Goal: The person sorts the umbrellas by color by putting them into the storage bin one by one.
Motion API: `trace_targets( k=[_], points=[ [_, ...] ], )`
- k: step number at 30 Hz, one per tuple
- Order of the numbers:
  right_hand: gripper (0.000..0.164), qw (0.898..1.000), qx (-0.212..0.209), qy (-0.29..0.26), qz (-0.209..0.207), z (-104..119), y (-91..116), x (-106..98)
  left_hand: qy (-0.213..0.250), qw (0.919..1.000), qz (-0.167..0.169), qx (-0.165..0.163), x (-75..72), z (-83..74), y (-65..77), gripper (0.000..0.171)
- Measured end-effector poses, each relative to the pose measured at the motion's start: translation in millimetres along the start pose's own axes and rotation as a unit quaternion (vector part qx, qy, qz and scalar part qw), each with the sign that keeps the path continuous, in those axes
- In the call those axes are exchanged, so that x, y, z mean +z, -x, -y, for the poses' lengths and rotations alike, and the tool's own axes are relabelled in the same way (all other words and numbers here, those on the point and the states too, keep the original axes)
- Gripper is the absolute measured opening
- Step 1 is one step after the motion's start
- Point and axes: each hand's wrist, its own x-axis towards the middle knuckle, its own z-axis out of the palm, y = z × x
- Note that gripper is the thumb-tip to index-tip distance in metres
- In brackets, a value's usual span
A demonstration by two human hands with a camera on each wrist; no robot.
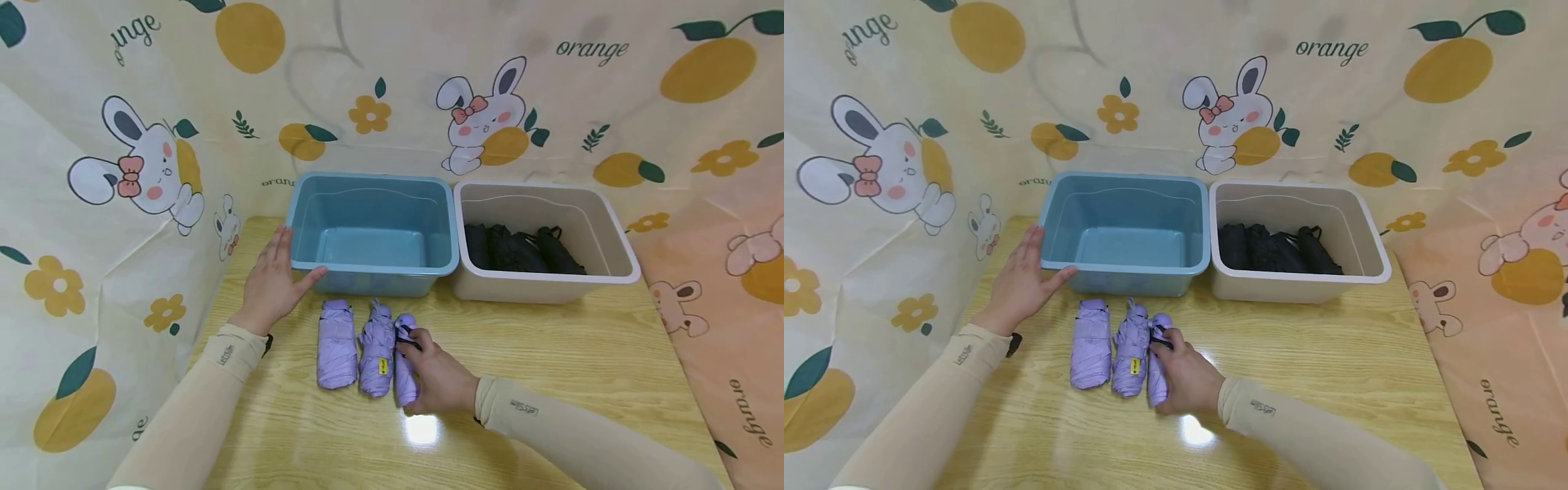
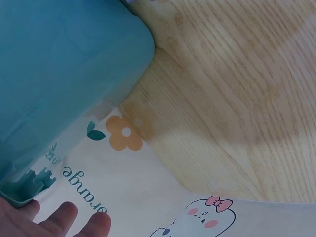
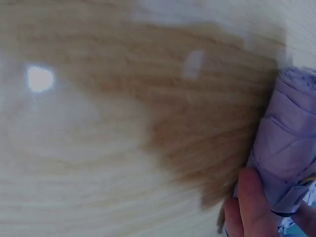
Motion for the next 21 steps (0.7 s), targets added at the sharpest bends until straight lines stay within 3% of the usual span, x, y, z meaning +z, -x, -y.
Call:
trace_targets(
  k=[11, 21],
  points=[
    [0.109, 1.000, 0.005, -0.017, 0.007, -3, 4, -6, -0.008, 1.0000, -0.001, -0.004, -2.5, -2.5, 0.0, 0.106],
    [0.107, 1.000, 0.003, -0.027, -0.016, -6, 12, -11, -0.007, 1.0000, 0.003, -0.006, -2.0, -2.0, -0.2, 0.106]
  ],
)
